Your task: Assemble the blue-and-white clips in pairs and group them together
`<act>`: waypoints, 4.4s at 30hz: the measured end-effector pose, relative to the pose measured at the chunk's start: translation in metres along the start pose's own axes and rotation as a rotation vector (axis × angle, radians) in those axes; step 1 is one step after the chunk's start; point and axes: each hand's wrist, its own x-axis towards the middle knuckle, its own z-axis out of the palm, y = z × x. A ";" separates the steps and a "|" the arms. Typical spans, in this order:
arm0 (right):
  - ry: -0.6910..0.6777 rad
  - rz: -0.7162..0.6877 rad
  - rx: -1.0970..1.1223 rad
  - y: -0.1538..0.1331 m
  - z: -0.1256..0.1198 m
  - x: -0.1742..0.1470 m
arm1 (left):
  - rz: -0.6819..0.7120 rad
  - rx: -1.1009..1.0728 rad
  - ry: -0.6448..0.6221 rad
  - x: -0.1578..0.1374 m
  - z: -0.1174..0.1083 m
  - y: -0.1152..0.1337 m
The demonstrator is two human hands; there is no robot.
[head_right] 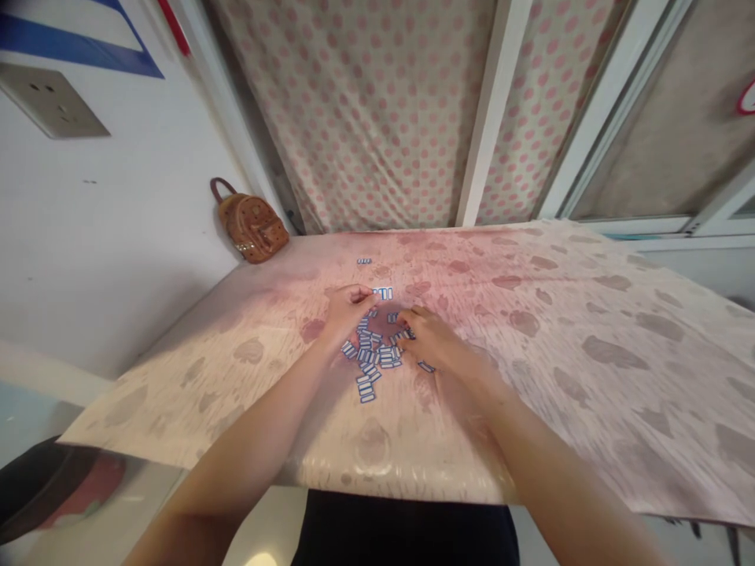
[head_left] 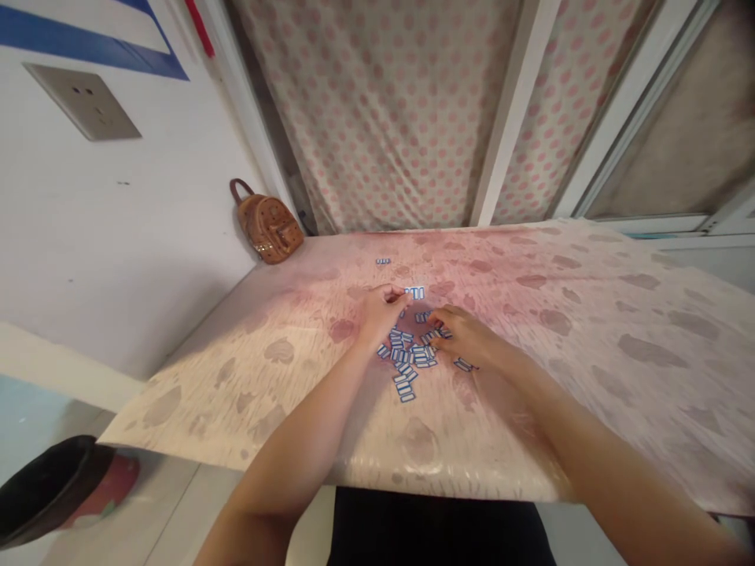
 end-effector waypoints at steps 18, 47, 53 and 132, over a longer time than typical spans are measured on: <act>0.179 0.051 0.258 -0.004 -0.010 0.001 | 0.030 0.144 -0.057 -0.010 0.003 0.006; 0.383 0.059 0.256 -0.016 -0.020 -0.002 | -0.023 -0.063 -0.231 -0.020 0.010 0.020; 0.385 0.086 0.421 -0.013 -0.016 -0.001 | -0.066 -0.131 -0.219 -0.018 0.010 0.018; 0.326 0.258 0.635 -0.030 -0.014 -0.005 | -0.006 -0.144 -0.075 -0.020 0.018 0.011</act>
